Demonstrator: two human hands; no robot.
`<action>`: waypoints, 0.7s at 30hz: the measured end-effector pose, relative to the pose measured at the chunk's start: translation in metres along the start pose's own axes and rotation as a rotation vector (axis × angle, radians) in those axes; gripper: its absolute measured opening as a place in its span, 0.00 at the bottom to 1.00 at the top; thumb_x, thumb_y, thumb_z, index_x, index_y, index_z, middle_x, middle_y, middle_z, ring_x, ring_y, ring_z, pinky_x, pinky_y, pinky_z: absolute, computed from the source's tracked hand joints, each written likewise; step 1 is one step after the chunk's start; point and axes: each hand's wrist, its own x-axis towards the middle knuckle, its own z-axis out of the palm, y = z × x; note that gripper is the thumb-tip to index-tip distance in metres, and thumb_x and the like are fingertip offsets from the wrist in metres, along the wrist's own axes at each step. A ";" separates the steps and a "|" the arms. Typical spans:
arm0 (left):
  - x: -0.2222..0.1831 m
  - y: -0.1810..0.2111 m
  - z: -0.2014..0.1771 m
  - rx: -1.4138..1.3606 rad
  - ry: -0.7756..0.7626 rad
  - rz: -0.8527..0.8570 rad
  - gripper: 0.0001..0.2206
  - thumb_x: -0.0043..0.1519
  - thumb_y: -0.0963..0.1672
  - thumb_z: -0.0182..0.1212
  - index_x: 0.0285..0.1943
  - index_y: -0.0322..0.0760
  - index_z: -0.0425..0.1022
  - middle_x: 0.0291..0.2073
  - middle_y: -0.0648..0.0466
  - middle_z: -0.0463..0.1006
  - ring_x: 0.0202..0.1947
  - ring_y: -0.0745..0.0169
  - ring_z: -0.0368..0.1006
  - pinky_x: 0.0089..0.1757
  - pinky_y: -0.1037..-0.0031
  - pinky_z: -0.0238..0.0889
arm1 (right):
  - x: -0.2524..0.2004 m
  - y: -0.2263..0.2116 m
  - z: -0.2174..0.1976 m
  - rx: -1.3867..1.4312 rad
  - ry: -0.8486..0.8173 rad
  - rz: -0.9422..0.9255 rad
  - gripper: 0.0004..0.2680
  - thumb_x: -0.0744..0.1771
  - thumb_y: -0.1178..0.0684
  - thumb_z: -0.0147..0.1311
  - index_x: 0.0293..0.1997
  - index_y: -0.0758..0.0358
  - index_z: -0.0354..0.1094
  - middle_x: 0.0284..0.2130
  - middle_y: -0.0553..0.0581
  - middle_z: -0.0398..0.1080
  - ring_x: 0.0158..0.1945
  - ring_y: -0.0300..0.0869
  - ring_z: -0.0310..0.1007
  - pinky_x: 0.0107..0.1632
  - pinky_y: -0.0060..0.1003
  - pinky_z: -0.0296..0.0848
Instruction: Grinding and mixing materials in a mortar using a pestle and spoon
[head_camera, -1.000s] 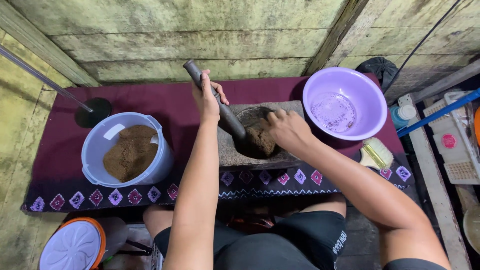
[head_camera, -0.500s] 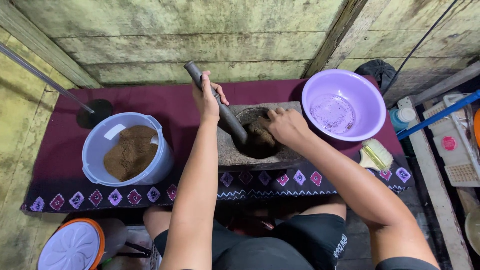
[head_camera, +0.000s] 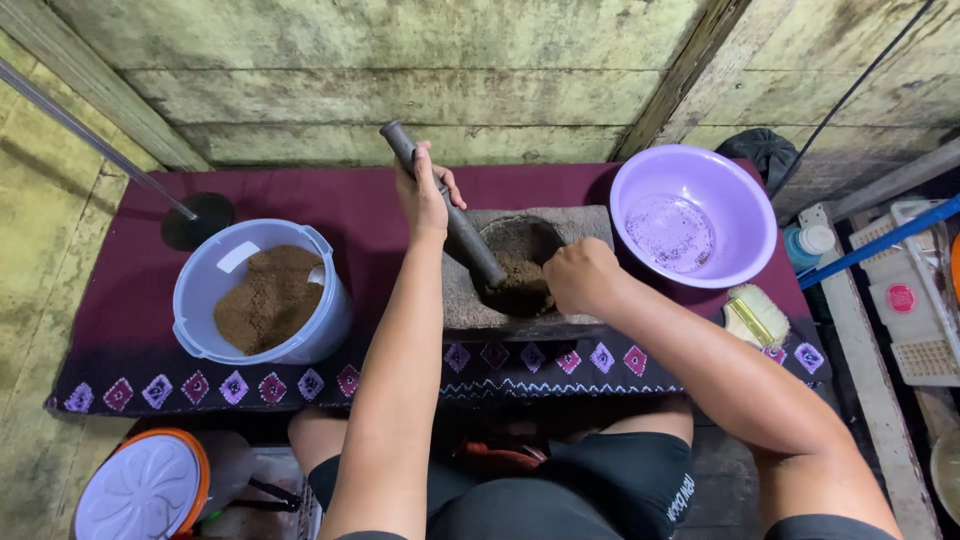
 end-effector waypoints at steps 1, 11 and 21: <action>-0.001 -0.001 -0.002 0.001 0.003 -0.002 0.14 0.71 0.50 0.49 0.54 0.36 0.65 0.14 0.47 0.69 0.07 0.56 0.68 0.12 0.71 0.66 | 0.004 -0.002 0.009 0.002 -0.001 -0.003 0.09 0.60 0.54 0.48 0.19 0.47 0.74 0.13 0.44 0.69 0.20 0.39 0.71 0.20 0.34 0.60; 0.000 0.001 -0.001 0.012 0.006 -0.035 0.15 0.71 0.51 0.48 0.54 0.36 0.65 0.14 0.47 0.69 0.08 0.56 0.69 0.13 0.70 0.67 | 0.037 0.017 -0.017 0.459 -0.480 -0.189 0.11 0.67 0.54 0.46 0.41 0.48 0.81 0.38 0.54 0.81 0.45 0.53 0.81 0.44 0.48 0.79; 0.001 -0.003 -0.002 0.012 0.001 -0.015 0.14 0.71 0.50 0.48 0.55 0.36 0.65 0.14 0.48 0.68 0.07 0.58 0.68 0.13 0.72 0.65 | 0.039 0.013 0.008 0.294 -0.154 -0.053 0.12 0.69 0.51 0.48 0.30 0.55 0.80 0.23 0.56 0.78 0.28 0.48 0.81 0.29 0.43 0.78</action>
